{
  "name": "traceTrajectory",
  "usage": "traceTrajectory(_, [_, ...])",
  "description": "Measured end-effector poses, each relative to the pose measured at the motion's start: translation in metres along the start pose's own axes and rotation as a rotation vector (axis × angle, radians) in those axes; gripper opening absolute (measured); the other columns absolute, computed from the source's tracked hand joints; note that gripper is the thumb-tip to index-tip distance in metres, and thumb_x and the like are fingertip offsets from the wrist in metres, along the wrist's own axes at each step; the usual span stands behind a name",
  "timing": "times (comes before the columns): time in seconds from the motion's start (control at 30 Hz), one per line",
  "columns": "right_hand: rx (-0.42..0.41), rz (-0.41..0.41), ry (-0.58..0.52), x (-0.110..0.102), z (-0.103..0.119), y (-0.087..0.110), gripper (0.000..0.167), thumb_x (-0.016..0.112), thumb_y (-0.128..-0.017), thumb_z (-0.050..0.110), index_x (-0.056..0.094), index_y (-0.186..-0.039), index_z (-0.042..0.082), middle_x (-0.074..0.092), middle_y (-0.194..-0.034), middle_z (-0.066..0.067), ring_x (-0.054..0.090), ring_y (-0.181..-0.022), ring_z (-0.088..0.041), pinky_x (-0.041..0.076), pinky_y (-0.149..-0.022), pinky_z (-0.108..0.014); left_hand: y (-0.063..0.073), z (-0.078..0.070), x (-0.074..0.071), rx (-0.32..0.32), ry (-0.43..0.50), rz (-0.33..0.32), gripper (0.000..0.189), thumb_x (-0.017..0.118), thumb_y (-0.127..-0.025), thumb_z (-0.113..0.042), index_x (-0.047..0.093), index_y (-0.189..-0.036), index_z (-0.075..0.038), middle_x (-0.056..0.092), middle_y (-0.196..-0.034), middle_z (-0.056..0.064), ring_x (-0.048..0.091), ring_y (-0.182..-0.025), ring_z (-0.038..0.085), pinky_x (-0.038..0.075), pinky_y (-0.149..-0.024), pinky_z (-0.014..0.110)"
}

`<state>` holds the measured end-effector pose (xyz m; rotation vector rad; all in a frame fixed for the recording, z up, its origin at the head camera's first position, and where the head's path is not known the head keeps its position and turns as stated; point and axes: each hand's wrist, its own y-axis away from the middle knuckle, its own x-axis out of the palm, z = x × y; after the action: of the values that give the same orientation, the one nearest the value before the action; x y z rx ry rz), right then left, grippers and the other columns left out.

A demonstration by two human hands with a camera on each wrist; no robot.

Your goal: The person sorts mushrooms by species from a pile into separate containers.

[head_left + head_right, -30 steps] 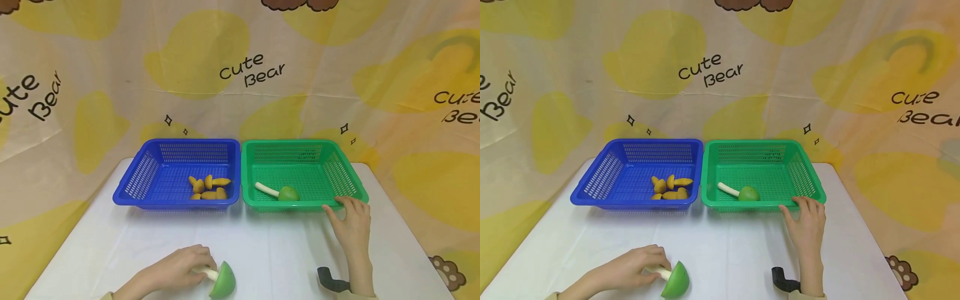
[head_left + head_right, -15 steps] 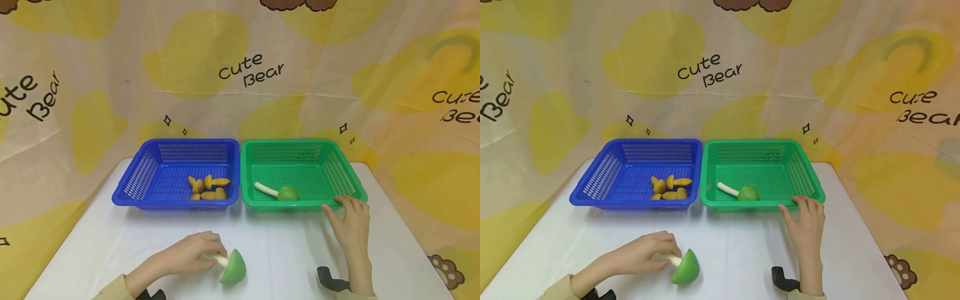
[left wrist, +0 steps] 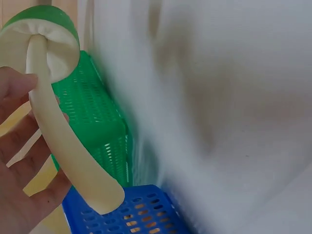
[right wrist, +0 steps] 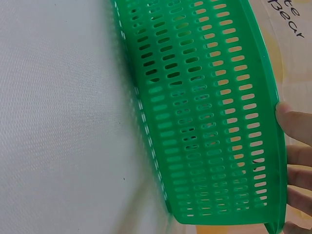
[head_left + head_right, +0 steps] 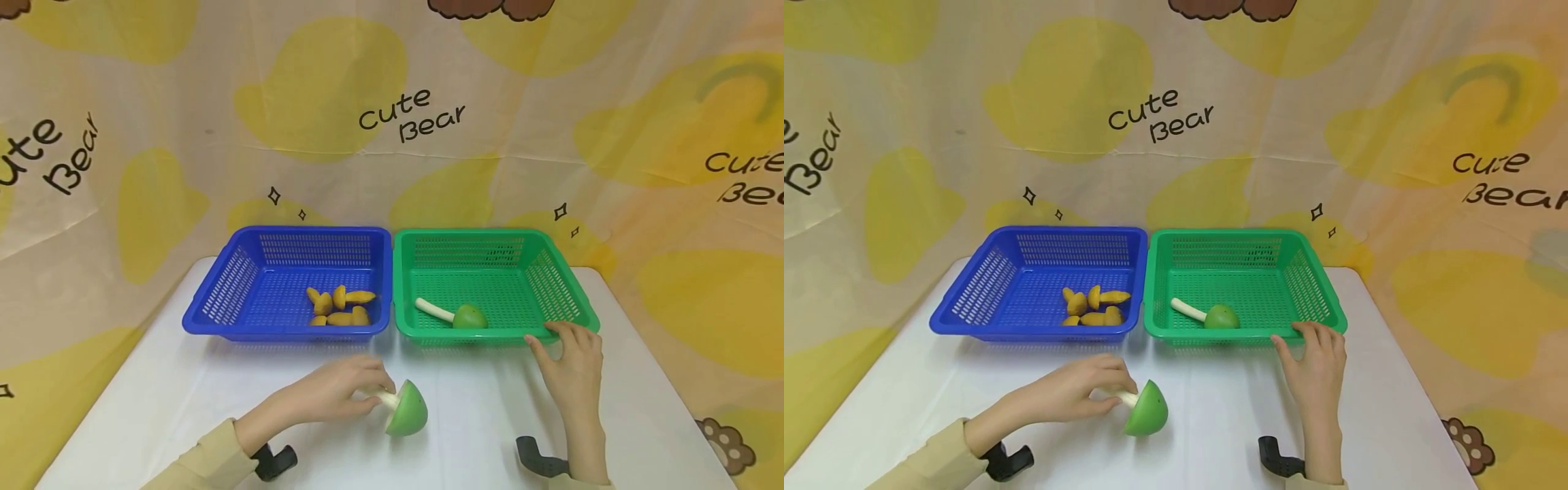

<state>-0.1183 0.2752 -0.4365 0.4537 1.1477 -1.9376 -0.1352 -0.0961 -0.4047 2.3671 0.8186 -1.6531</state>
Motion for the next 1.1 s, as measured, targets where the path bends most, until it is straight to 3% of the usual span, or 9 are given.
traceTrajectory(0.37, [0.003, 0.008, 0.009, -0.001, 0.000, -0.001, 0.038, 0.078, -0.078, 0.018, 0.064, -0.107, -0.004, 0.061, -0.113, -0.027, 0.042, -0.114, -0.045, 0.031, -0.098, -0.059, -0.034, -0.010, -0.017, 0.013, -0.051, -0.001, 0.018, 0.066, -0.087, -0.020, 0.069, -0.104, -0.021, 0.064, -0.096, -0.009, 0.054, -0.087, 0.004, 0.047, -0.075, 0.014])
traceTrajectory(0.77, [0.023, 0.012, 0.005, -0.002, 0.003, 0.001, 0.038, 0.079, -0.078, 0.016, 0.064, -0.107, -0.004, 0.060, -0.113, -0.026, 0.042, -0.113, -0.045, 0.031, -0.097, -0.058, -0.072, -0.015, -0.035, 0.092, -0.107, -0.024, 0.019, 0.067, -0.087, -0.018, 0.070, -0.105, -0.022, 0.063, -0.096, -0.009, 0.055, -0.087, 0.005, 0.045, -0.070, 0.012])
traceTrajectory(1.1, [0.006, -0.002, 0.002, -0.001, 0.001, 0.001, 0.038, 0.079, -0.077, 0.015, 0.064, -0.106, -0.004, 0.061, -0.113, -0.026, 0.042, -0.113, -0.044, 0.031, -0.098, -0.058, -0.107, -0.010, -0.046, 0.092, -0.105, -0.008, 0.018, 0.061, -0.091, -0.018, 0.068, -0.106, -0.022, 0.061, -0.096, -0.010, 0.056, -0.090, 0.004, 0.047, -0.070, 0.015])
